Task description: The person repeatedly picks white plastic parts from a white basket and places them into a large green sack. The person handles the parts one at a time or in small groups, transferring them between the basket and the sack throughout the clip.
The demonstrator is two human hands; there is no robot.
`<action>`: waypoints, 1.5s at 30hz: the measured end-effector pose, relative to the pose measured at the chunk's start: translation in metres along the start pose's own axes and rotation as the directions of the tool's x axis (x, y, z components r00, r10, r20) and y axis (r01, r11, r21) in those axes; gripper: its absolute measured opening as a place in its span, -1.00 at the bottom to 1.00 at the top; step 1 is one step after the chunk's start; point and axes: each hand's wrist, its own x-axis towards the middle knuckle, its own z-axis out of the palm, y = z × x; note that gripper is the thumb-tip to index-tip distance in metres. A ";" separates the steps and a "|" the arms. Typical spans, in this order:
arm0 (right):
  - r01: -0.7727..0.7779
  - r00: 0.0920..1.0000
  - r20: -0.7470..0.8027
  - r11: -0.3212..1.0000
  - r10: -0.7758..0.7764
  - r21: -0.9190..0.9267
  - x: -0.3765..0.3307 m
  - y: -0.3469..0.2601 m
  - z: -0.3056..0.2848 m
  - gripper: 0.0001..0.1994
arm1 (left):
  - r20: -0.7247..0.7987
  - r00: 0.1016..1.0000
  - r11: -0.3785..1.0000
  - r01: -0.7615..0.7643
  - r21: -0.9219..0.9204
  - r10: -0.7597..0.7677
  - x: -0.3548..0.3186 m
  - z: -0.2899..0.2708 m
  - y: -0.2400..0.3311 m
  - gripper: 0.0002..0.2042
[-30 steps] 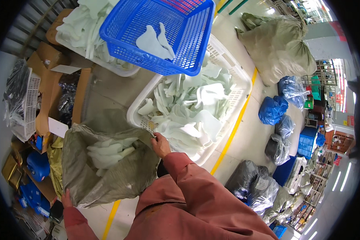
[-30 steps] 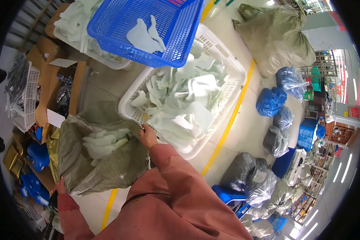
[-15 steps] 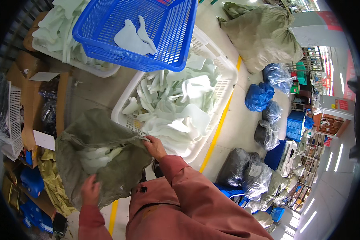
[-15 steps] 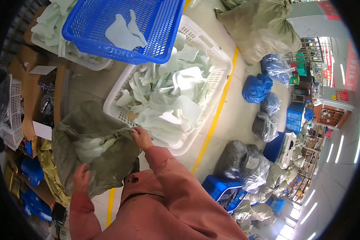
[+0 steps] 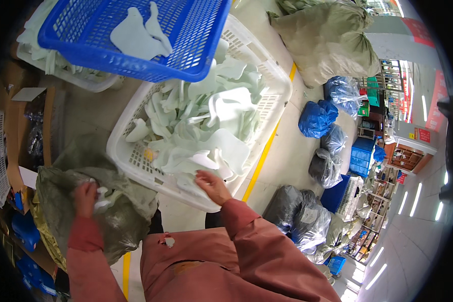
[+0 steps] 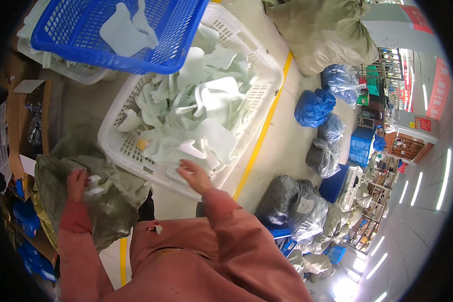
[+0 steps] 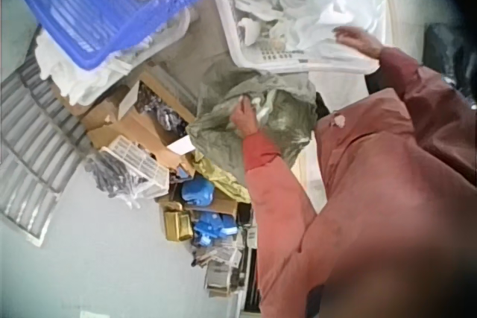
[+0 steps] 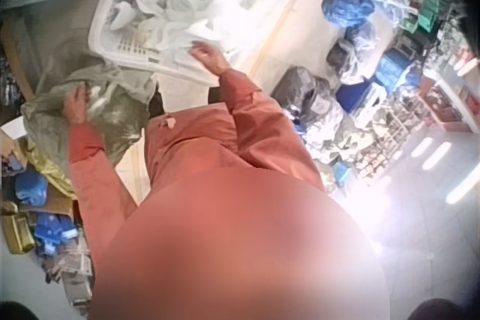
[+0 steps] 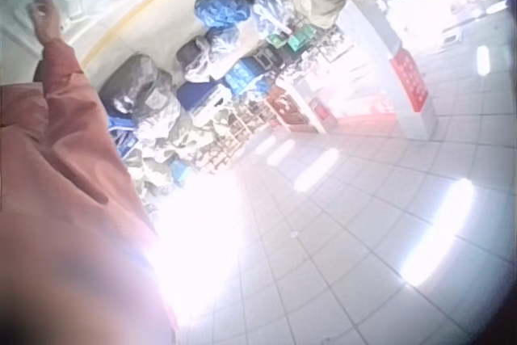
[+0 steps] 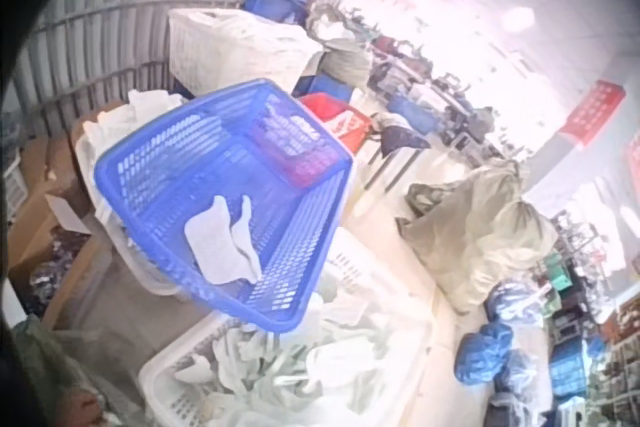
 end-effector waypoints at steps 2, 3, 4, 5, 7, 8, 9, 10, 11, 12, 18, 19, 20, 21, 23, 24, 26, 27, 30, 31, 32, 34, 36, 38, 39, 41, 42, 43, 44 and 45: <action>-0.062 0.965 -0.249 0.994 0.082 0.090 0.014 0.021 -0.059 -0.57 | 0.061 0.996 0.998 0.062 0.032 -0.064 -0.043 0.022 0.024 -0.75; 0.042 0.926 -0.377 0.997 -0.014 0.067 0.021 0.030 -0.089 -0.57 | 0.033 0.999 0.994 0.023 -0.109 -0.019 -0.065 0.038 0.038 -0.74; 0.058 0.863 -0.506 0.996 -0.012 0.075 0.031 0.038 -0.119 -0.58 | 0.020 0.999 0.966 0.035 -0.255 -0.031 -0.087 0.061 0.053 -0.73; 0.113 0.814 -0.572 0.994 -0.095 -0.003 0.041 0.044 -0.149 -0.55 | 0.042 0.997 0.929 0.076 -0.361 -0.065 -0.101 0.089 0.071 -0.72; 0.096 0.752 -0.645 0.991 -0.136 -0.097 0.067 0.053 -0.200 -0.47 | 0.033 0.999 0.848 0.052 -0.528 -0.041 -0.120 0.152 0.108 -0.66; 0.104 0.739 -0.649 0.983 -0.178 -0.152 0.078 0.059 -0.220 -0.43 | -0.001 1.000 0.812 -0.026 -0.583 0.031 -0.120 0.187 0.126 -0.62; 0.058 0.786 -0.610 0.994 -0.105 -0.097 0.090 0.065 -0.236 -0.41 | 0.001 1.000 0.816 -0.023 -0.577 0.028 -0.117 0.216 0.144 -0.61; 0.008 0.801 -0.598 0.999 -0.036 -0.049 0.098 0.073 -0.249 -0.42 | 0.008 1.000 0.826 -0.016 -0.563 0.025 -0.112 0.242 0.159 -0.60; -0.008 0.817 -0.576 1.000 0.006 -0.001 0.110 0.079 -0.259 -0.42 | -0.036 0.999 0.888 -0.025 -0.460 0.009 -0.105 0.261 0.172 -0.58; -0.024 0.833 -0.551 0.998 0.047 0.049 0.121 0.085 -0.265 -0.43 | -0.092 0.995 0.900 -0.083 -0.428 0.047 -0.105 0.274 0.181 -0.58; 0.030 0.905 -0.423 0.999 -0.041 -0.031 0.134 0.107 -0.273 -0.41 | 0.079 0.983 0.884 0.181 -0.431 -0.164 -0.088 0.339 0.181 -0.38; 0.039 0.902 -0.428 0.998 -0.055 -0.045 0.136 0.107 -0.271 -0.41 | 0.162 0.967 0.895 0.243 -0.374 -0.195 -0.075 0.353 0.179 -0.22; 0.053 0.900 -0.431 0.997 -0.070 -0.051 0.137 0.107 -0.267 -0.41 | 0.157 0.964 0.854 0.262 -0.450 -0.213 -0.066 0.365 0.177 -0.19; 0.062 0.915 -0.398 0.998 -0.063 -0.015 0.139 0.106 -0.265 -0.40 | 0.162 0.943 0.801 0.331 -0.499 -0.289 -0.053 0.381 0.177 -0.17; 0.109 0.926 -0.370 0.991 -0.074 0.075 0.142 0.104 -0.253 -0.40 | 0.169 0.916 0.756 0.397 -0.520 -0.365 -0.030 0.400 0.179 -0.11; 0.112 0.933 -0.355 0.984 -0.056 0.139 0.141 0.103 -0.247 -0.40 | 0.172 0.921 0.775 0.387 -0.501 -0.349 -0.022 0.407 0.179 -0.09; 0.162 0.946 -0.311 0.963 -0.090 0.215 0.131 0.101 -0.233 -0.51 | 0.183 0.934 0.792 0.358 -0.495 -0.308 -0.014 0.415 0.179 -0.07; 0.159 0.956 -0.272 0.970 -0.105 0.184 0.125 0.100 -0.224 -0.52 | 0.191 0.941 0.793 0.339 -0.506 -0.280 -0.011 0.415 0.177 -0.08; 0.289 0.918 -0.286 0.957 -0.275 0.010 0.106 0.094 -0.204 -0.55 | 0.241 0.921 0.706 0.390 -0.591 -0.307 -0.011 0.416 0.172 -0.12; 0.245 0.919 -0.336 0.966 -0.205 0.083 0.103 0.092 -0.200 -0.56 | 0.265 0.896 0.653 0.441 -0.616 -0.356 -0.015 0.418 0.170 -0.14; 0.163 0.913 -0.393 0.981 -0.109 0.106 0.103 0.090 -0.200 -0.56 | 0.284 0.899 0.663 0.438 -0.608 -0.333 -0.019 0.420 0.168 -0.15; -0.010 0.862 -0.497 0.984 0.100 0.180 0.105 0.086 -0.203 -0.54 | 0.316 0.877 0.679 0.480 -0.556 -0.361 -0.029 0.430 0.169 -0.18; -0.028 0.829 -0.542 0.979 0.136 0.203 0.111 0.083 -0.210 -0.42 | 0.306 0.892 0.692 0.451 -0.564 -0.333 -0.034 0.441 0.175 -0.18; -0.059 0.787 -0.600 0.986 0.143 0.156 0.116 0.083 -0.217 -0.37 | 0.274 0.902 0.703 0.432 -0.565 -0.334 -0.035 0.451 0.186 -0.18; -0.087 0.776 -0.596 0.970 0.209 0.226 0.116 0.083 -0.220 -0.28 | 0.276 0.906 0.689 0.424 -0.588 -0.322 -0.034 0.455 0.191 -0.17; -0.150 0.793 -0.539 0.948 0.285 0.280 0.118 0.085 -0.220 -0.25 | 0.274 0.914 0.669 0.406 -0.623 -0.299 -0.031 0.461 0.201 -0.16; -0.172 0.795 -0.513 0.931 0.323 0.321 0.120 0.087 -0.219 -0.24 | 0.278 0.912 0.663 0.410 -0.627 -0.301 -0.030 0.465 0.204 -0.16; -0.154 0.805 -0.524 0.950 0.279 0.270 0.121 0.089 -0.214 -0.27 | 0.272 0.918 0.658 0.397 -0.640 -0.289 -0.029 0.470 0.206 -0.15; -0.153 0.808 -0.528 0.958 0.262 0.242 0.125 0.092 -0.211 -0.26 | 0.264 0.933 0.647 0.360 -0.672 -0.244 -0.027 0.473 0.205 -0.15; -0.157 0.811 -0.529 0.964 0.250 0.215 0.130 0.095 -0.207 -0.26 | 0.230 0.938 0.672 0.346 -0.654 -0.258 -0.023 0.477 0.202 -0.16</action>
